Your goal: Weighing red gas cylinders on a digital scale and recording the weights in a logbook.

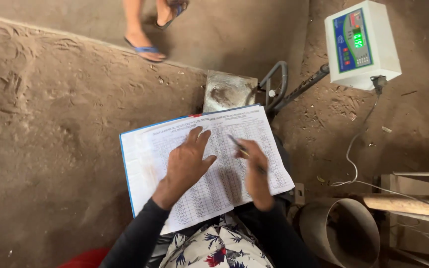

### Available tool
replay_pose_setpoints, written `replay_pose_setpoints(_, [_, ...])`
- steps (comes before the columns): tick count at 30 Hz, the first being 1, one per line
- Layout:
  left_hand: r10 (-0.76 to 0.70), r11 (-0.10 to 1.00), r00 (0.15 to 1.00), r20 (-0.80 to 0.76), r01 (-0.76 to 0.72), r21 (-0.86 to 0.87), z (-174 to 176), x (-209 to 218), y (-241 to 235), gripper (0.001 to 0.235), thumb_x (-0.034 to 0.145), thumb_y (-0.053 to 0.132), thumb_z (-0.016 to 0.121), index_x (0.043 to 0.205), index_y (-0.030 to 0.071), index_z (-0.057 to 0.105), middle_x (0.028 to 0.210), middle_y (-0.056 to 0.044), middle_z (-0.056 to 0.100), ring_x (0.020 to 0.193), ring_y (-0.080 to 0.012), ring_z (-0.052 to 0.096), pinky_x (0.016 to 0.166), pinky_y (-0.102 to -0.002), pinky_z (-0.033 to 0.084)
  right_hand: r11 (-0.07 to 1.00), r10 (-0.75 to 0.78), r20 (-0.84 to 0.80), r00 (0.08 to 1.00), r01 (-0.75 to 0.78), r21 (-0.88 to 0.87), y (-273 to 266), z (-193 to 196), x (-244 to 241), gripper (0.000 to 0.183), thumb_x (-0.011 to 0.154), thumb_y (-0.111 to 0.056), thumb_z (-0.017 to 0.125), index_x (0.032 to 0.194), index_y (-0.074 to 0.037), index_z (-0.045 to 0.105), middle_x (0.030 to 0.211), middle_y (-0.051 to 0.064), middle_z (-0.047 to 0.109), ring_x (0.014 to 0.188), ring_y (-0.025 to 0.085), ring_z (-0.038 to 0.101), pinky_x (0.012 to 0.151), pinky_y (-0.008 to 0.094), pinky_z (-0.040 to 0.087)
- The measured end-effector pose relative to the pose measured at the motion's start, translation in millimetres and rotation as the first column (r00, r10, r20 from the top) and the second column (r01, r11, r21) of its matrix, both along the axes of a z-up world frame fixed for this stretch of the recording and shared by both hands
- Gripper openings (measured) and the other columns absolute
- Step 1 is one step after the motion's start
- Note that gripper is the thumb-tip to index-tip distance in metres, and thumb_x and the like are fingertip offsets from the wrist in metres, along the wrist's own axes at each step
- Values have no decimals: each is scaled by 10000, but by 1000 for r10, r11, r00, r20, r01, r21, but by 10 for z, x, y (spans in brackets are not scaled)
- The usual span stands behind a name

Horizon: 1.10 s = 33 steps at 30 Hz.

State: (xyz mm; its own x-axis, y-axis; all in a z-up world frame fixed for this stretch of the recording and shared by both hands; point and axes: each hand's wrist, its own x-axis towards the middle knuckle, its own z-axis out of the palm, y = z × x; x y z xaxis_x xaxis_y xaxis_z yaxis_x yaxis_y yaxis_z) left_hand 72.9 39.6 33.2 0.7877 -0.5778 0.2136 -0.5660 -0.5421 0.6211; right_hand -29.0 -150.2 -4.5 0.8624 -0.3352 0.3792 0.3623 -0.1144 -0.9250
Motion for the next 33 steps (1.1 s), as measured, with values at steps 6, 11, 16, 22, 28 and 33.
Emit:
replay_pose_setpoints(6, [31,999,1000,0,-31,-19,-118,-21,-33,693,722,222,880,1312,22,575,1439,-182,537,993,-353,722,721,-405,601,916,-234,-210,949,143,-374,166,-94,360,110,950,-67,681,1003,26,705,793,79,684,635,94,609,551,261,458])
replay_pose_setpoints(11, [32,999,998,-63,-30,28,-96,10,-49,691,726,224,885,1310,24,575,1454,-184,524,976,-332,729,702,-394,606,917,-255,-210,944,168,-361,120,-281,372,68,952,-17,658,899,15,686,669,47,647,545,69,543,482,252,387])
replay_pose_setpoints(16, [33,999,999,-42,-32,23,-89,21,-56,681,720,228,894,1299,29,596,1445,-188,534,967,-321,735,686,-377,612,904,-254,-210,944,154,-400,120,-293,401,81,955,-25,678,883,12,680,661,48,636,534,71,528,474,252,378])
replay_pose_setpoints(22, [23,1000,999,-23,-22,14,-130,34,-58,667,719,222,892,1285,18,605,1437,-194,542,956,-306,741,671,-361,615,920,-275,-259,926,175,-351,95,-332,384,73,943,1,651,875,19,673,636,44,618,514,67,507,453,254,361])
replay_pose_setpoints(28, [23,1000,1000,-8,-23,16,-141,35,-70,677,705,222,900,1280,17,608,1436,-202,541,969,-313,740,661,-359,619,916,-279,-260,924,176,-360,77,-386,385,80,934,0,642,859,16,662,639,35,607,516,58,502,453,242,366])
replay_pose_setpoints(33, [22,1000,1000,3,-22,21,-142,21,-70,677,702,234,906,1275,21,615,1433,-200,546,969,-316,738,667,-365,616,928,-281,-276,919,187,-324,114,-285,389,97,952,3,631,861,18,663,635,36,598,522,66,491,462,244,363])
